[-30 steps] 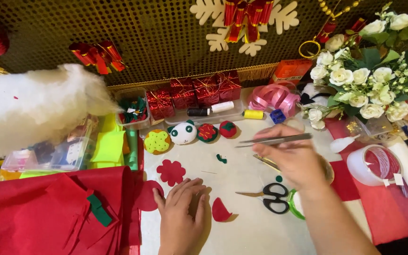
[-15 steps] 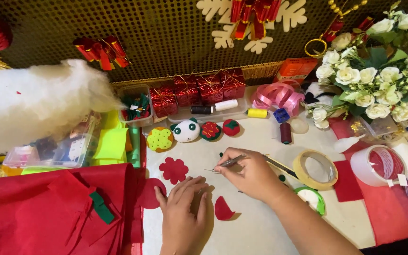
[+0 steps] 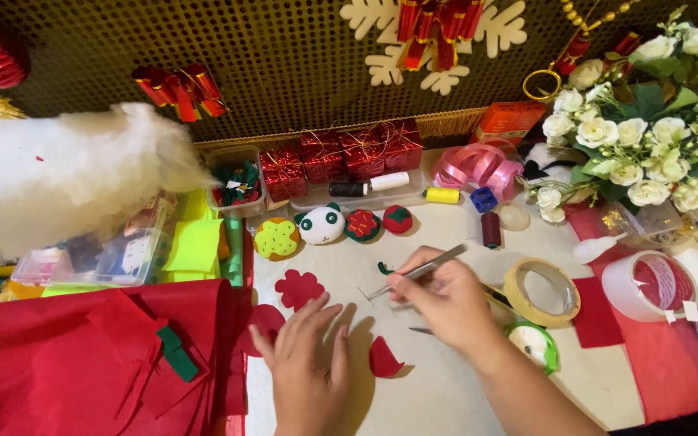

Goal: Cutting and preparing small felt pieces for a craft project at a decorated workstation.

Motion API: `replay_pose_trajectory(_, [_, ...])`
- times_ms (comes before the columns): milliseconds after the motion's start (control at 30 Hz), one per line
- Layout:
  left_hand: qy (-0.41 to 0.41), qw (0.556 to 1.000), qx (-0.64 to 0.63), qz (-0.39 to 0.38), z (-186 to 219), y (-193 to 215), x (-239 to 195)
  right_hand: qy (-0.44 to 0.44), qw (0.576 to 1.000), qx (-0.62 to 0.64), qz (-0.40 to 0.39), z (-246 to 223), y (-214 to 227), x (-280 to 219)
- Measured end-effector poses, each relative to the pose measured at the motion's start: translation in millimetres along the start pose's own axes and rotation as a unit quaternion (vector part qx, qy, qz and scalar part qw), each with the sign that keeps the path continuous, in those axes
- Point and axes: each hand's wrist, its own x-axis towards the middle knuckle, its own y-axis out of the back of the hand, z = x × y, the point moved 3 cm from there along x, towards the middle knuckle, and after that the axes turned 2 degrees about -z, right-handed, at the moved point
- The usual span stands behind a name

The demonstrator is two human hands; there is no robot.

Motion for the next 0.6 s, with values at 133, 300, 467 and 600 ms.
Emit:
replay_pose_trajectory(133, [-0.114,0.987,0.082,0.076,12,18,-3,-0.008,0.988,0.15,-0.019,3,21,-9])
replay_pose_trajectory(300, [-0.202,0.965,0.096,0.14,49,40,-6,-0.024,0.979,0.166,-0.114,-15,18,-29])
replay_pose_trajectory(467, [-0.227,0.958,0.105,0.137,56,44,-11,-0.017,0.981,0.139,-0.132,-24,10,-41])
replay_pose_trajectory(600, [-0.242,0.954,0.098,0.15,59,46,-8,-0.022,0.983,0.115,-0.139,-23,10,-46])
